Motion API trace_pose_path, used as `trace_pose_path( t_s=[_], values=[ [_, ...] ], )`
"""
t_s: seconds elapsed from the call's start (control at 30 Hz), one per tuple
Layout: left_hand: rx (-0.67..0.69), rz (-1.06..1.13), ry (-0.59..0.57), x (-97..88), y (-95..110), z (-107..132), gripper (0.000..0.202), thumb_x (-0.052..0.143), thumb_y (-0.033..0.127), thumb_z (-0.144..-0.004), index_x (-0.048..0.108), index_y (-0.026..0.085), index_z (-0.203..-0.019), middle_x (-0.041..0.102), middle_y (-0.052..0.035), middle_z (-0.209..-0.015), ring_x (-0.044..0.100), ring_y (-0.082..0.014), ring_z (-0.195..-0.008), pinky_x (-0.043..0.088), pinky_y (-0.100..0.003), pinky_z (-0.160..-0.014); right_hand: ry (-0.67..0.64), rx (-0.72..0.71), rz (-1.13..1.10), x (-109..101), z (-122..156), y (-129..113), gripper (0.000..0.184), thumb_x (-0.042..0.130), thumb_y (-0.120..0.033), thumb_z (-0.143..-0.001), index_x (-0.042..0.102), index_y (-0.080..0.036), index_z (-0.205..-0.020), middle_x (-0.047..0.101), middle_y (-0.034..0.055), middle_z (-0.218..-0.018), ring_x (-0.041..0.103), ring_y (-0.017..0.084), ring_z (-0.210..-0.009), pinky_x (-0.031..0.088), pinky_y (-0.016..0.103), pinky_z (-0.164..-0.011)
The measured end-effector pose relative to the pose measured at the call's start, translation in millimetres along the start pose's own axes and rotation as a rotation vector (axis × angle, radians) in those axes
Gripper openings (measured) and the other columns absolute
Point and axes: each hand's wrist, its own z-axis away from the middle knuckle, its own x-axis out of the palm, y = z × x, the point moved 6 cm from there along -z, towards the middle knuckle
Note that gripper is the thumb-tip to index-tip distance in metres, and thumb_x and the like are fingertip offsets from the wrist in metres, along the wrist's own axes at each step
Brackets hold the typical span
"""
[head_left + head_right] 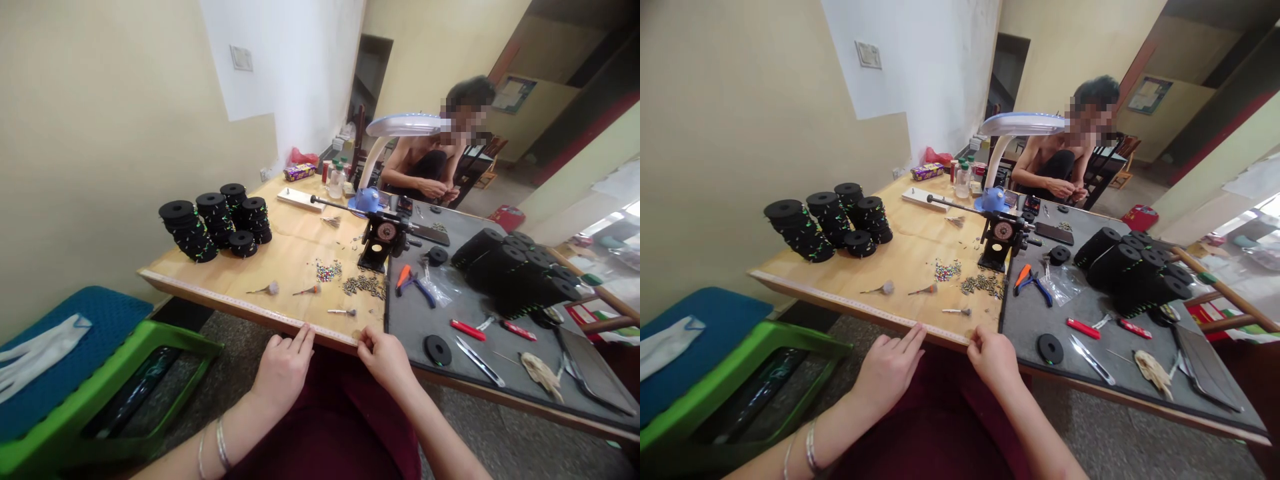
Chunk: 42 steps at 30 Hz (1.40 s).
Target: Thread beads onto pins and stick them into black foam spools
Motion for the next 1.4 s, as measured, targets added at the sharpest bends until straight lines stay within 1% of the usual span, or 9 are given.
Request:
trace_pose_path(
  t_s=[0.17, 0.27, 0.37, 0.47, 0.57, 0.63, 0.83, 1.2, 1.4],
  values=[
    [-0.104, 0.216, -0.064, -13.9, -5.2, -12.7, 0.026, 0.051, 0.017, -0.086, 0.066, 0.012, -0.107, 0.071, -0.0148, -0.110, 0.068, -0.0260, -0.082, 0.047, -0.039, -0.071, 0.022, -0.017, -0.031, -0.1, 2.1, 0.0, 0.013, 0.053, -0.014, -0.076, 0.061, -0.020, -0.069, 0.064, -0.0005, -0.060, 0.055, 0.014, -0.056, 0.031, 0.021, -0.053],
    [-0.147, 0.504, -0.050, -22.0, 5.4, -24.0, 0.027, 0.051, 0.017, -0.086, 0.061, 0.015, -0.111, 0.070, -0.0116, -0.110, 0.065, -0.0239, -0.093, 0.049, -0.036, -0.081, 0.026, -0.097, -0.169, -2.0, 8.3, -1.5, 0.012, 0.051, -0.017, -0.079, 0.060, -0.019, -0.073, 0.063, -0.0009, -0.062, 0.055, 0.014, -0.058, 0.035, 0.020, -0.056],
    [-0.175, 0.883, -0.142, -14.8, 26.4, -33.4, 0.028, 0.051, 0.016, -0.084, 0.059, 0.017, -0.111, 0.071, -0.0076, -0.099, 0.065, -0.0177, -0.078, 0.050, -0.029, -0.074, 0.008, -0.198, -0.314, -8.8, 19.1, -7.4, 0.013, 0.049, -0.018, -0.083, 0.060, -0.019, -0.076, 0.064, -0.0004, -0.067, 0.056, 0.014, -0.062, 0.039, 0.020, -0.060],
    [-0.188, 1.116, -0.277, -2.9, 45.5, -37.8, 0.014, 0.049, 0.017, -0.084, 0.063, 0.016, -0.087, 0.067, -0.0022, -0.076, 0.059, -0.0144, -0.063, 0.045, -0.024, -0.062, -0.024, -0.269, -0.391, -19.5, 30.7, -14.9, 0.012, 0.049, -0.017, -0.084, 0.060, -0.018, -0.078, 0.064, 0.0001, -0.071, 0.056, 0.014, -0.066, 0.041, 0.020, -0.064],
    [-0.203, 1.177, -0.301, 0.9, 50.1, -39.0, 0.016, 0.049, 0.020, -0.084, 0.058, 0.016, -0.072, 0.059, 0.0008, -0.065, 0.051, -0.0132, -0.061, 0.039, -0.023, -0.059, -0.056, -0.281, -0.436, -28.5, 38.9, -17.7, 0.011, 0.048, -0.015, -0.085, 0.059, -0.018, -0.084, 0.063, 0.0001, -0.073, 0.056, 0.013, -0.067, 0.041, 0.020, -0.065],
    [-0.221, 1.224, -0.316, 1.5, 49.3, -38.1, 0.016, 0.049, 0.022, -0.084, 0.057, 0.016, -0.071, 0.056, 0.0016, -0.065, 0.049, -0.0128, -0.061, 0.037, -0.022, -0.060, -0.063, -0.275, -0.438, -31.3, 42.2, -16.5, 0.012, 0.048, -0.013, -0.083, 0.058, -0.018, -0.086, 0.061, -0.0007, -0.072, 0.054, 0.013, -0.066, 0.041, 0.020, -0.063],
    [-0.305, 1.294, -0.369, -0.2, 46.7, -34.7, 0.016, 0.052, 0.027, -0.081, 0.054, 0.017, -0.068, 0.052, 0.0019, -0.063, 0.045, -0.0131, -0.061, 0.037, -0.023, -0.059, -0.041, -0.260, -0.394, -29.2, 45.8, -12.3, 0.012, 0.046, -0.010, -0.078, 0.055, -0.018, -0.075, 0.053, -0.0040, -0.062, 0.046, 0.011, -0.057, 0.035, 0.019, -0.056],
    [-0.351, 1.352, -0.333, -4.7, 46.2, -36.5, 0.014, 0.051, 0.025, -0.078, 0.051, 0.018, -0.066, 0.048, 0.0022, -0.061, 0.044, -0.0128, -0.060, 0.036, -0.023, -0.059, 0.024, -0.238, -0.313, -28.5, 45.3, -14.5, 0.013, 0.044, -0.009, -0.073, 0.051, -0.019, -0.071, 0.048, -0.0049, -0.058, 0.042, 0.011, -0.054, 0.031, 0.019, -0.054],
    [-0.356, 1.367, -0.319, -6.1, 45.6, -35.7, 0.016, 0.051, 0.027, -0.077, 0.050, 0.018, -0.065, 0.048, 0.0024, -0.060, 0.043, -0.0126, -0.060, 0.036, -0.023, -0.059, 0.051, -0.202, -0.324, -24.4, 43.1, -11.1, 0.011, 0.047, -0.009, -0.069, 0.052, -0.020, -0.068, 0.042, -0.0075, -0.050, 0.037, 0.009, -0.046, 0.027, 0.019, -0.047]
  ],
)
